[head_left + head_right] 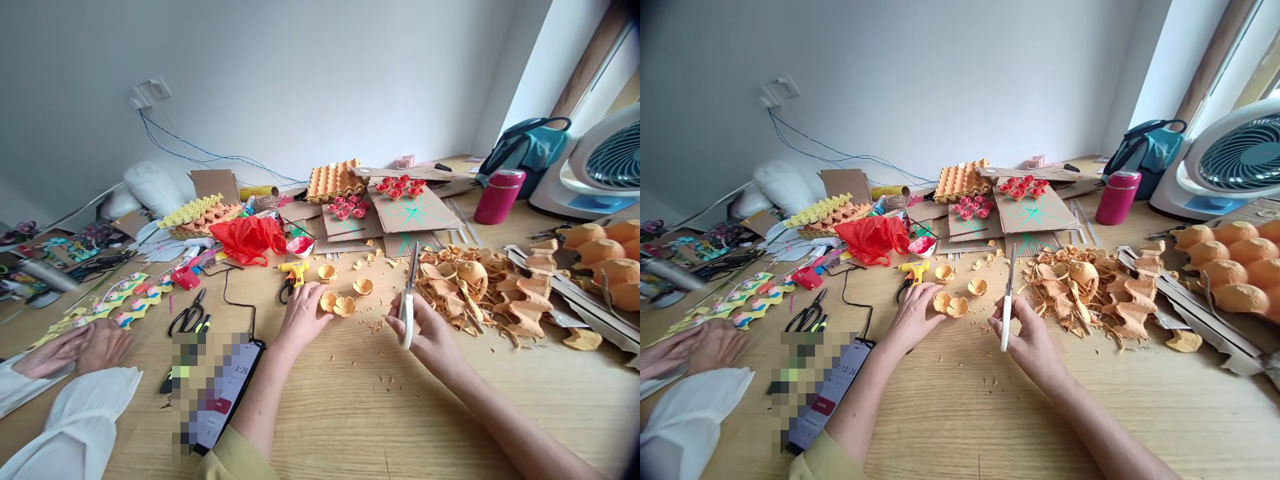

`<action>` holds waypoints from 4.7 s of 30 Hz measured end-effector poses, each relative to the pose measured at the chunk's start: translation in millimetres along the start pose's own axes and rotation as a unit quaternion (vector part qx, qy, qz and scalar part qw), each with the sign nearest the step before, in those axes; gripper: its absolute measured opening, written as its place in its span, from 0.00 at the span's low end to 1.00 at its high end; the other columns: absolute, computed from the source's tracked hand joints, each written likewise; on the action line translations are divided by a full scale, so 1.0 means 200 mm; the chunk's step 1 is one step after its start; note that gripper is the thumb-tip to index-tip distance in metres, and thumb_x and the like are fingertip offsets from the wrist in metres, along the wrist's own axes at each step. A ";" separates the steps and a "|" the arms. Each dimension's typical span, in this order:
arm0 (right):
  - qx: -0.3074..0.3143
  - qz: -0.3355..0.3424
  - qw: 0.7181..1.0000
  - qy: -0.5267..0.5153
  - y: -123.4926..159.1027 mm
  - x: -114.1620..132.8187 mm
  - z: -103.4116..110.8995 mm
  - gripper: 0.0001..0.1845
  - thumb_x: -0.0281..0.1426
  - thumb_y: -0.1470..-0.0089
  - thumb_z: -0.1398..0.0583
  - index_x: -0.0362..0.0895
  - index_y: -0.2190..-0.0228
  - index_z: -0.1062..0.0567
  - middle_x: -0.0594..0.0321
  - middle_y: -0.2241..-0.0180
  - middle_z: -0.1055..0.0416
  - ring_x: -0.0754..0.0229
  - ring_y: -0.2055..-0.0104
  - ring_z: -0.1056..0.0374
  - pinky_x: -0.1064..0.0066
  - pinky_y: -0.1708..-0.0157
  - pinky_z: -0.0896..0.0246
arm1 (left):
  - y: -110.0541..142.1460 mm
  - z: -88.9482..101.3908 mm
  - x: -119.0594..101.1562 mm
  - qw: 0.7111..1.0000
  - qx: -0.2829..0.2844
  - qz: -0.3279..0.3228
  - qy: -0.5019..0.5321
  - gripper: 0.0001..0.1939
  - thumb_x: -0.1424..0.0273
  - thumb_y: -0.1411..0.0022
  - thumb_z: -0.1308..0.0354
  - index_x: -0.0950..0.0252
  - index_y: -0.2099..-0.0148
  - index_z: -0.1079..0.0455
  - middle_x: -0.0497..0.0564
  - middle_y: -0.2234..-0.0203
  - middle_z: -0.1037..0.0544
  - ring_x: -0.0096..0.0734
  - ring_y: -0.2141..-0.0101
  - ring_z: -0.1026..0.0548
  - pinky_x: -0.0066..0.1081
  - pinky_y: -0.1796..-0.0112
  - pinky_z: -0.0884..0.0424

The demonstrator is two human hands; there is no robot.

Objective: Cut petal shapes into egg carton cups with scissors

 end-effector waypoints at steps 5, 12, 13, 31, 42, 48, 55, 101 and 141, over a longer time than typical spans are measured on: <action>0.003 0.011 1.000 0.029 0.00 0.01 0.00 0.10 0.40 0.43 0.39 0.48 0.64 0.32 0.63 0.67 0.31 0.58 0.65 0.34 0.66 0.64 0.36 | 0.00 -0.08 0.01 0.998 0.057 -0.037 0.014 0.35 0.74 0.44 0.37 0.56 0.36 0.42 0.57 0.39 0.35 0.46 0.40 0.36 0.47 0.43 0.39; 0.003 0.009 0.999 0.033 0.00 0.01 0.00 0.10 0.39 0.43 0.39 0.48 0.64 0.32 0.63 0.67 0.31 0.58 0.65 0.34 0.66 0.64 0.36 | -0.01 -0.08 0.03 0.998 0.048 -0.030 0.015 0.26 0.75 0.41 0.41 0.58 0.40 0.35 0.55 0.47 0.28 0.43 0.48 0.30 0.43 0.47 0.35; 0.006 0.005 0.999 0.031 0.00 0.00 0.00 0.09 0.38 0.43 0.39 0.48 0.64 0.32 0.63 0.67 0.31 0.58 0.65 0.34 0.66 0.64 0.36 | -0.01 -0.08 0.03 0.998 0.044 -0.032 0.014 0.27 0.73 0.40 0.40 0.58 0.39 0.36 0.56 0.46 0.28 0.44 0.47 0.31 0.44 0.46 0.35; 0.010 0.009 0.999 0.041 0.00 0.01 -0.01 0.09 0.37 0.43 0.39 0.47 0.63 0.32 0.62 0.66 0.30 0.58 0.64 0.34 0.65 0.64 0.35 | -0.03 -0.05 -0.12 0.998 0.002 -0.023 0.061 0.25 0.66 0.40 0.37 0.62 0.42 0.36 0.55 0.54 0.29 0.41 0.52 0.29 0.39 0.50 0.33; 0.007 0.006 1.000 0.024 0.00 0.02 -0.01 0.08 0.36 0.44 0.39 0.47 0.64 0.31 0.64 0.67 0.31 0.58 0.65 0.34 0.67 0.64 0.36 | -0.03 -0.19 -0.19 0.998 0.050 -0.026 -0.024 0.27 0.60 0.40 0.39 0.59 0.40 0.40 0.54 0.48 0.30 0.44 0.48 0.32 0.41 0.50 0.33; 0.013 0.004 1.000 0.024 0.00 0.02 -0.02 0.08 0.36 0.44 0.39 0.46 0.64 0.32 0.64 0.67 0.31 0.59 0.65 0.34 0.68 0.64 0.37 | -0.02 -0.24 -0.22 0.995 0.067 -0.050 -0.047 0.29 0.57 0.33 0.50 0.57 0.33 0.50 0.56 0.42 0.34 0.44 0.45 0.34 0.43 0.47 0.36; 0.015 0.008 0.999 0.035 0.00 0.02 -0.02 0.08 0.36 0.43 0.39 0.46 0.64 0.32 0.65 0.67 0.32 0.59 0.65 0.35 0.68 0.64 0.38 | -0.01 -0.30 -0.19 0.993 0.075 -0.040 -0.083 0.28 0.61 0.32 0.51 0.60 0.33 0.49 0.58 0.41 0.35 0.47 0.46 0.35 0.46 0.47 0.35; 0.239 0.190 0.846 0.438 0.67 0.36 -0.49 0.07 0.30 0.51 0.38 0.48 0.72 0.33 0.68 0.74 0.29 0.59 0.77 0.36 0.64 0.75 0.51 | 0.00 0.14 0.14 0.973 -0.190 0.051 0.119 0.11 0.67 0.32 0.52 0.63 0.52 0.32 0.57 0.55 0.25 0.40 0.51 0.29 0.41 0.48 0.33; 0.060 -0.062 0.860 0.504 0.20 -0.15 0.13 0.14 0.43 0.40 0.46 0.49 0.71 0.40 0.67 0.85 0.32 0.55 0.83 0.31 0.69 0.81 0.56 | -0.51 -0.15 0.14 0.995 0.102 0.011 -0.006 0.22 0.74 0.44 0.39 0.62 0.46 0.33 0.56 0.53 0.26 0.44 0.52 0.26 0.41 0.52 0.29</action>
Point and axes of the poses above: each hand's wrist, its own y-axis away from the middle knuckle, its own z-axis out of the back of the hand, x = y × z, the point moved 10 cm from there along -y, towards the middle knuckle
